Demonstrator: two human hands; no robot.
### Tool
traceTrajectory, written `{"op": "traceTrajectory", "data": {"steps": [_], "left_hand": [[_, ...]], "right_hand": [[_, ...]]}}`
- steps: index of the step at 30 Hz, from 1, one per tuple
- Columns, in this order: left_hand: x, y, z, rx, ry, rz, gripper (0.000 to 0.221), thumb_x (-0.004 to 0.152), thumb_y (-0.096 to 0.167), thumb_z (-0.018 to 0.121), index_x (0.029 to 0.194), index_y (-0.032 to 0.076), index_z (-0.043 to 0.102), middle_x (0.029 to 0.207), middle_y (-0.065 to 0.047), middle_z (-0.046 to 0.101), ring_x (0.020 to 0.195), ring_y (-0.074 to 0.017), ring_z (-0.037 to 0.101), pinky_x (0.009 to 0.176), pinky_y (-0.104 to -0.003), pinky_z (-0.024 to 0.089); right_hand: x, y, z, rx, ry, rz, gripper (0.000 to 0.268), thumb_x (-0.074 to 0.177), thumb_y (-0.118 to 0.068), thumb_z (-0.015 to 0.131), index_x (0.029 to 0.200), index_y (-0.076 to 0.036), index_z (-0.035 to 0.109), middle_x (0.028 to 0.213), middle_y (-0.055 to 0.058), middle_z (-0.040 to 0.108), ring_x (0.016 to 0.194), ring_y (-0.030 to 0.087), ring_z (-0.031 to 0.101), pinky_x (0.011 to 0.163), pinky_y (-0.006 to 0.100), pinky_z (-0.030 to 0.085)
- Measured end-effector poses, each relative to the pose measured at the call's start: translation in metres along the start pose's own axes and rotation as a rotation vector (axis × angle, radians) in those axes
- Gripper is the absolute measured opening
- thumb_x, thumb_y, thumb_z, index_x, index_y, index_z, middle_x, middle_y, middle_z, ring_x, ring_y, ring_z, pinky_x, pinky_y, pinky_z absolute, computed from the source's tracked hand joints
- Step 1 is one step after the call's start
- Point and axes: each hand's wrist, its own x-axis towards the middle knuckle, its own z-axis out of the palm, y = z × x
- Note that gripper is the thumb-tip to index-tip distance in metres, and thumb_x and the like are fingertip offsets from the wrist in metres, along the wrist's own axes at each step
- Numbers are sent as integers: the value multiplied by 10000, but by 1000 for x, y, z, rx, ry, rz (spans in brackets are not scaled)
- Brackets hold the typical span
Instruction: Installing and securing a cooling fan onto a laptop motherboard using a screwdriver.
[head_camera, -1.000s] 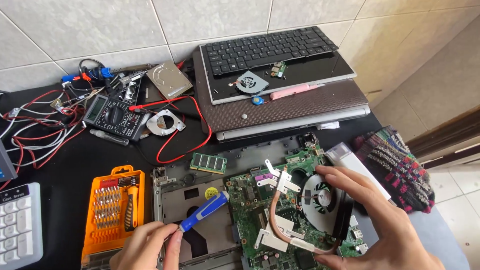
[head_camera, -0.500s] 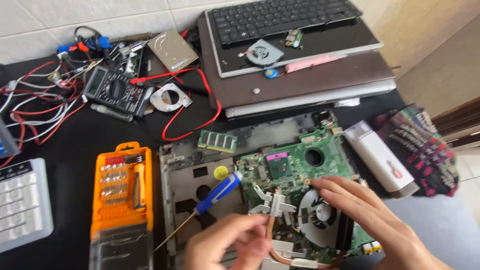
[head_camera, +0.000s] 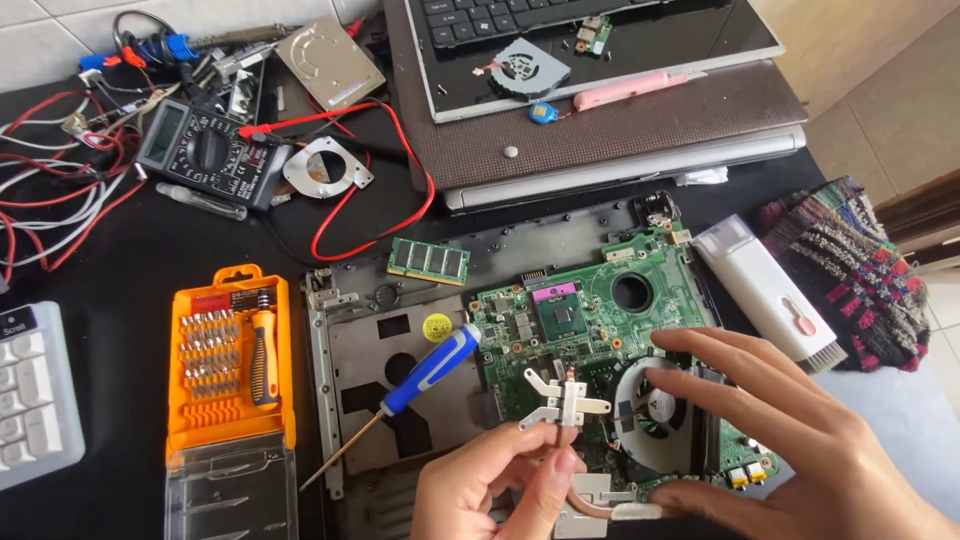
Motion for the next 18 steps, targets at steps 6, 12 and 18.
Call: {"op": "traceTrajectory", "data": {"steps": [6, 12, 18], "left_hand": [[2, 17, 0, -72, -41, -147, 247, 785, 214, 850, 912, 24, 945, 771, -71, 946, 697, -77, 829, 718, -206, 726], [0, 12, -12, -112, -63, 128, 462, 882, 326, 702, 1319, 184, 751, 1200, -19, 910, 705, -144, 917, 684, -237, 696], [6, 13, -26, 446, 349, 611, 211, 941, 229, 622, 958, 137, 811, 811, 49, 851, 682, -14, 807, 699, -157, 622]], "right_hand": [[18, -5, -9, -23, 85, -109, 696, 650, -254, 902, 1286, -92, 670, 1407, 102, 677, 1364, 298, 640, 1171, 446, 515], [47, 12, -27, -178, 140, -163, 550, 705, -191, 851, 1204, -19, 696, 1386, 164, 662, 1367, 366, 617, 1189, 504, 506], [64, 37, -20, -81, 63, -119, 551, 711, -123, 831, 1241, -70, 694, 1446, 129, 634, 1441, 328, 555, 1207, 439, 469]]}}
